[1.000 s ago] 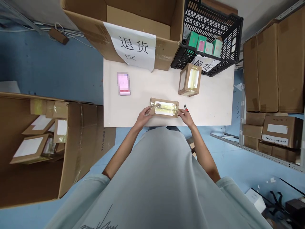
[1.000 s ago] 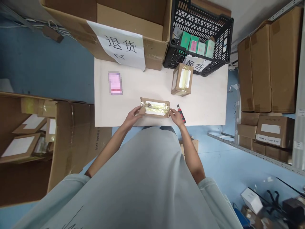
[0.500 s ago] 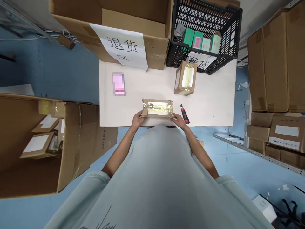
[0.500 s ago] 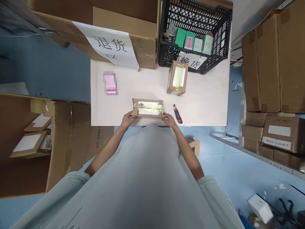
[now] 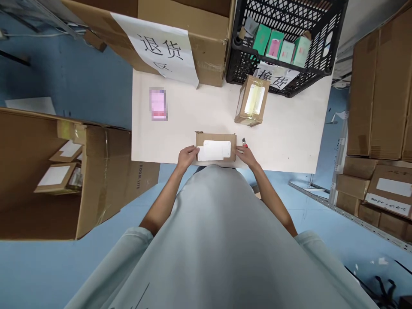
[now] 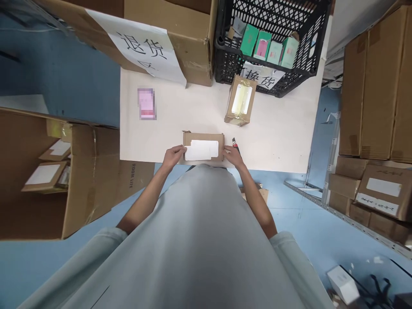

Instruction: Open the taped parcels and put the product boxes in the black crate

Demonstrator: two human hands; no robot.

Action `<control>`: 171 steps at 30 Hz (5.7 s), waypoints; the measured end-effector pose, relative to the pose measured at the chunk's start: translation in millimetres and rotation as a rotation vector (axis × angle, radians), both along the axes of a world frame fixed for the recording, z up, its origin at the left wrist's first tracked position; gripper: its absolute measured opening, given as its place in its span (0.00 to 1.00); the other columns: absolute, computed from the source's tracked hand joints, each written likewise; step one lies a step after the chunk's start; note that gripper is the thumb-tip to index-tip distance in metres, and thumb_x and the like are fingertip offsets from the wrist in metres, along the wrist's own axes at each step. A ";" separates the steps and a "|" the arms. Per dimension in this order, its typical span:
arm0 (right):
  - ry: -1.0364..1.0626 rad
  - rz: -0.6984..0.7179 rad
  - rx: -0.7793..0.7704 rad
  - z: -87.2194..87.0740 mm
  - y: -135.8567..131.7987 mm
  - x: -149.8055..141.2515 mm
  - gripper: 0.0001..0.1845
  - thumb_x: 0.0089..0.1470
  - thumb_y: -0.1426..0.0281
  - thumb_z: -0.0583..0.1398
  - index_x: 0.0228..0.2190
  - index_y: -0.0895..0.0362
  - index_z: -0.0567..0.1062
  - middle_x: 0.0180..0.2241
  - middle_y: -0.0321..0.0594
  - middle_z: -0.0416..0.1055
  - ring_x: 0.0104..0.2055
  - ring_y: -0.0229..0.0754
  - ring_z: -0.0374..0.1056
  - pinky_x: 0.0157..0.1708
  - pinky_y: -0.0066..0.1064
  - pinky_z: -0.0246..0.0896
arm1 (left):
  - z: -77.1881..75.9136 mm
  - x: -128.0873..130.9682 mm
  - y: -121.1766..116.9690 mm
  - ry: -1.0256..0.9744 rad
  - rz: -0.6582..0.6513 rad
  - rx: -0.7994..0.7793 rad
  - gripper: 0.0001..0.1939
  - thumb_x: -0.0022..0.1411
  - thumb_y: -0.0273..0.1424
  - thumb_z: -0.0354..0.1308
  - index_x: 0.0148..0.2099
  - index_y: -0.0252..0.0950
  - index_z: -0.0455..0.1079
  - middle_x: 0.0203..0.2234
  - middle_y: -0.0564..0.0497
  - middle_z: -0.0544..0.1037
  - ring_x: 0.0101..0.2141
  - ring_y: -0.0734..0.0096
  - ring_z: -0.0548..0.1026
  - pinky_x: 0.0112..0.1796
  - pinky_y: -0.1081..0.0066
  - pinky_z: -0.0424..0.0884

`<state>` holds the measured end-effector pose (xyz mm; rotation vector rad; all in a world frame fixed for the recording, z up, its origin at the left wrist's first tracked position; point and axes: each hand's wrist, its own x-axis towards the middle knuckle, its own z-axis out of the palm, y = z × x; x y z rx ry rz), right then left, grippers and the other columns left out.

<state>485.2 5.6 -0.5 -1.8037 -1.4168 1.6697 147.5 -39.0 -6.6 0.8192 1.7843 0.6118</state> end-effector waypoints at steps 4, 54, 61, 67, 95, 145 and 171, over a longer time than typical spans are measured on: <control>-0.018 -0.033 -0.038 -15.3 -14.9 10.2 0.27 0.68 0.46 0.68 0.56 0.51 0.90 0.65 0.48 0.84 0.71 0.62 0.77 0.75 0.56 0.70 | -8.8 -2.5 -12.6 -0.058 0.046 -0.041 0.21 0.70 0.45 0.63 0.52 0.35 0.88 0.58 0.43 0.89 0.64 0.47 0.82 0.69 0.54 0.74; -0.269 -0.240 0.139 -4.4 -5.6 37.8 0.26 0.66 0.49 0.66 0.50 0.57 0.87 0.51 0.54 0.89 0.55 0.57 0.85 0.66 0.51 0.77 | 80.7 57.9 -10.2 -0.164 -0.231 0.291 0.21 0.75 0.41 0.65 0.65 0.45 0.84 0.73 0.44 0.78 0.73 0.49 0.75 0.70 0.50 0.77; -0.256 -0.274 0.124 -6.4 -5.5 42.3 0.30 0.65 0.47 0.67 0.54 0.57 0.86 0.49 0.52 0.89 0.54 0.56 0.85 0.65 0.53 0.77 | 89.5 68.6 -9.5 -0.138 -0.249 0.302 0.19 0.76 0.39 0.65 0.65 0.44 0.83 0.74 0.43 0.77 0.73 0.49 0.76 0.70 0.50 0.77; -0.173 -0.230 0.131 1.5 -3.3 18.9 0.32 0.65 0.45 0.67 0.55 0.58 0.86 0.52 0.54 0.89 0.56 0.56 0.84 0.65 0.50 0.78 | 62.4 40.7 -4.6 -0.065 -0.085 0.205 0.14 0.74 0.36 0.65 0.57 0.38 0.82 0.68 0.40 0.83 0.64 0.51 0.83 0.63 0.54 0.81; -0.424 0.248 0.592 66.2 -11.9 -119.0 0.28 0.82 0.47 0.57 0.41 0.51 0.87 0.44 0.45 0.84 0.46 0.48 0.80 0.46 0.34 0.72 | -3.6 -58.8 -0.1 0.174 0.161 0.028 0.14 0.65 0.36 0.64 0.47 0.34 0.85 0.47 0.40 0.91 0.50 0.55 0.87 0.59 0.58 0.81; -0.265 -0.362 0.338 4.8 64.0 36.9 0.32 0.76 0.49 0.62 0.67 0.59 0.79 0.66 0.60 0.78 0.47 0.52 0.86 0.56 0.44 0.79 | 42.4 83.8 111.4 0.326 -0.258 0.294 0.25 0.71 0.36 0.68 0.68 0.40 0.79 0.68 0.40 0.82 0.71 0.46 0.78 0.74 0.47 0.71; -0.251 -0.538 0.289 -58.8 59.5 107.5 0.34 0.69 0.54 0.66 0.69 0.57 0.73 0.64 0.59 0.78 0.55 0.54 0.84 0.60 0.47 0.80 | 22.6 242.5 164.7 -0.175 -0.356 0.187 0.27 0.72 0.32 0.69 0.70 0.35 0.77 0.71 0.35 0.79 0.66 0.48 0.82 0.69 0.52 0.78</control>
